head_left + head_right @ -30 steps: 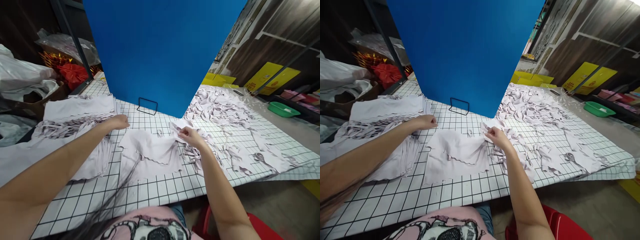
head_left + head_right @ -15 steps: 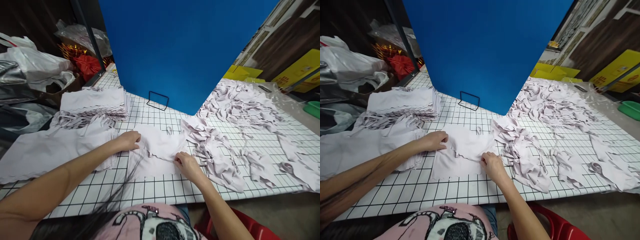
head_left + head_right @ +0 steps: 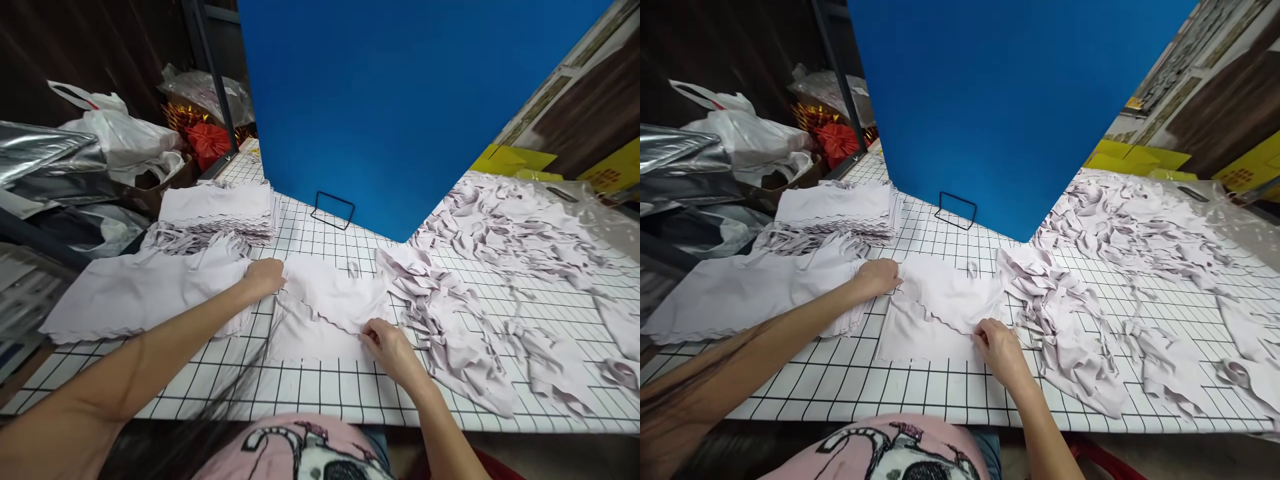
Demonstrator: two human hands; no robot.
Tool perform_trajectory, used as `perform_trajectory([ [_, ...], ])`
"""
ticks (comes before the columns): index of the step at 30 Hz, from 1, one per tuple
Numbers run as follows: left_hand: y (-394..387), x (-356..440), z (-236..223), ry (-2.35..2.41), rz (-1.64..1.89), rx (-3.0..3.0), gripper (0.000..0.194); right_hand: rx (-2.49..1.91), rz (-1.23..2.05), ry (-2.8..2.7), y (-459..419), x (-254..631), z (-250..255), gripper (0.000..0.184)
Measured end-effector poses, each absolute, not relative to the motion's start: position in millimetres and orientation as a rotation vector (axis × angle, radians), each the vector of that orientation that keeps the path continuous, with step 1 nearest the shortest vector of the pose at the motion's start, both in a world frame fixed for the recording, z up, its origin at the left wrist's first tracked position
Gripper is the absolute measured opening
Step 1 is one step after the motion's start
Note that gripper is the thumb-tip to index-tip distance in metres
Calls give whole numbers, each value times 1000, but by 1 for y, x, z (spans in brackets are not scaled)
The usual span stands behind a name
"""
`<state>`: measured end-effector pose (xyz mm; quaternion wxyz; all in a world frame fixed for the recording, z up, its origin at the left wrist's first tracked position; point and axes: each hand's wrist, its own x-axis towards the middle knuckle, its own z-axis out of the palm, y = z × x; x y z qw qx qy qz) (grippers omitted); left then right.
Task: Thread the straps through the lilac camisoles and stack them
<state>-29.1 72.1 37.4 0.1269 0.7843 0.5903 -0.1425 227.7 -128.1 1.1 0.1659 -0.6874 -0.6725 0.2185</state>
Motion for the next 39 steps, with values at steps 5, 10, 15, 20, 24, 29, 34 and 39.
perform_trajectory([
  [5,74,-34,41,1704,-326,2253,16,-1946,654,-1896,-133,231,0,14],
  [10,75,-33,76,1509,-71,2367,14,-1754,581,-1865,-116,234,35,12],
  [15,64,6,141,917,313,2432,15,-1418,275,-1933,-58,221,106,32],
  [20,54,36,179,697,680,2243,21,-1320,393,-1957,-15,222,153,27],
  [24,42,42,154,767,930,1988,36,-1242,315,-1842,-9,230,176,27],
  [29,20,41,101,797,718,1930,51,-1103,239,-1622,-6,236,209,29],
  [34,24,27,87,868,867,1906,33,-966,312,-1500,-4,253,227,28],
  [39,40,-1,117,769,1211,2138,29,-1008,380,-1278,-11,275,217,33],
])
